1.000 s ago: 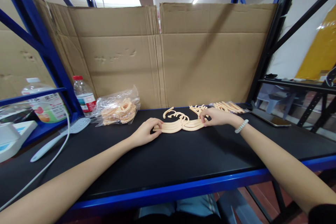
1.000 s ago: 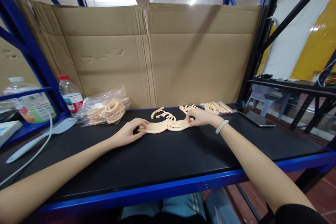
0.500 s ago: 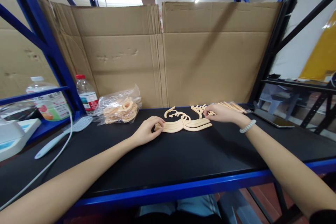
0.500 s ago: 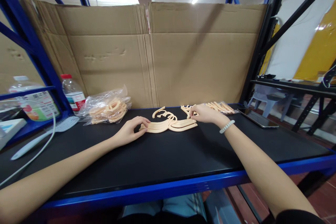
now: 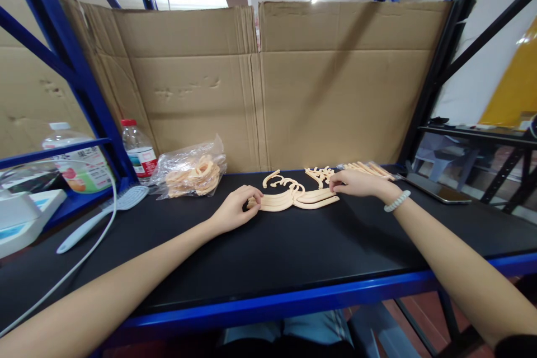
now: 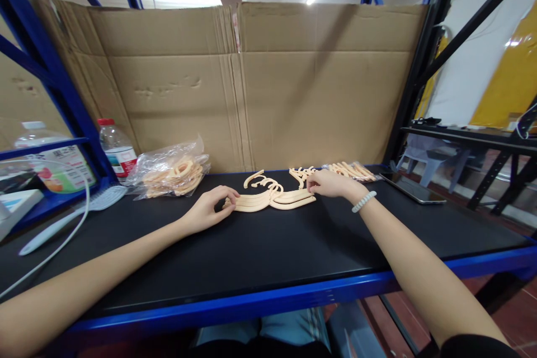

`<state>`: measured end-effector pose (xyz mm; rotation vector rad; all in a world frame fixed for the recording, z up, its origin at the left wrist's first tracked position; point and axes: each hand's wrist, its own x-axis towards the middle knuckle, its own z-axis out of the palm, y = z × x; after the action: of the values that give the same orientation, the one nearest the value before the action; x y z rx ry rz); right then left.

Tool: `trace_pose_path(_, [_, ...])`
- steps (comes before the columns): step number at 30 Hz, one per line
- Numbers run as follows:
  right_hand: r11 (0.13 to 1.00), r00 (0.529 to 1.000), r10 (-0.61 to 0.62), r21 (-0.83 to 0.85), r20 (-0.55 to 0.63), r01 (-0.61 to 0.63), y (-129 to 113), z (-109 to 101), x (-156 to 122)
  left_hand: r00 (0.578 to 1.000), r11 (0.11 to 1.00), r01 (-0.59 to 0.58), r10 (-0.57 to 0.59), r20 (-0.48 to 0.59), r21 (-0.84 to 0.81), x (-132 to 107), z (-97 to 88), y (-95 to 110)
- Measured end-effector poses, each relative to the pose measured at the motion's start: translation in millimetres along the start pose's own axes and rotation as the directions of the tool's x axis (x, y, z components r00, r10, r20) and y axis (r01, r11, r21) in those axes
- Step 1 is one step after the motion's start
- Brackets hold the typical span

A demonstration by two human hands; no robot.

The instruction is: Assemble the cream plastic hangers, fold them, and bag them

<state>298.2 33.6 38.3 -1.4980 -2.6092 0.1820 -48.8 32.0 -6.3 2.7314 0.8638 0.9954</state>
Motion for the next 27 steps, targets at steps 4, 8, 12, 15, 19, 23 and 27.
trace_pose_path(4, [1.0, 0.999, 0.002, -0.018, -0.032, -0.003, -5.9, -0.2, -0.3, 1.0, 1.0, -0.006, 0.006, -0.013, 0.01, 0.5, 0.3, 1.1])
trace_pose_path(8, [0.999, 0.993, 0.027, -0.02, -0.111, -0.03, -13.3, -1.2, -0.6, 1.0, 1.0, -0.004, 0.005, -0.024, 0.018, 0.3, 0.8, -0.2])
trace_pose_path(12, [1.0, 0.989, 0.02, 0.013, -0.144, -0.018, -13.9, 0.6, 0.5, 0.999, 1.0, -0.001, 0.002, -0.037, 0.023, -0.1, 1.0, -1.7])
trace_pose_path(15, [1.0, 0.982, 0.019, 0.026, -0.186, -0.014, -12.5, 3.5, 2.1, 0.999, 1.0, 0.01, -0.009, -0.048, 0.023, -0.3, 1.0, -2.2])
trace_pose_path(19, [0.998, 0.955, -0.033, 0.044, -0.295, 0.048, -15.7, 9.1, 7.6, 0.998, 0.999, 0.044, -0.043, -0.05, 0.022, 1.6, 0.2, -4.9])
trace_pose_path(23, [0.991, 0.923, -0.099, 0.044, -0.371, 0.124, -24.4, 12.2, 19.6, 0.995, 0.993, 0.102, -0.101, -0.025, 0.064, 9.1, -3.4, -10.7])
trace_pose_path(27, [0.989, 0.91, -0.134, 0.009, -0.393, 0.149, -29.8, 9.8, 38.1, 0.976, 0.967, 0.215, -0.219, 0.009, 0.139, 22.0, -8.2, -17.0])
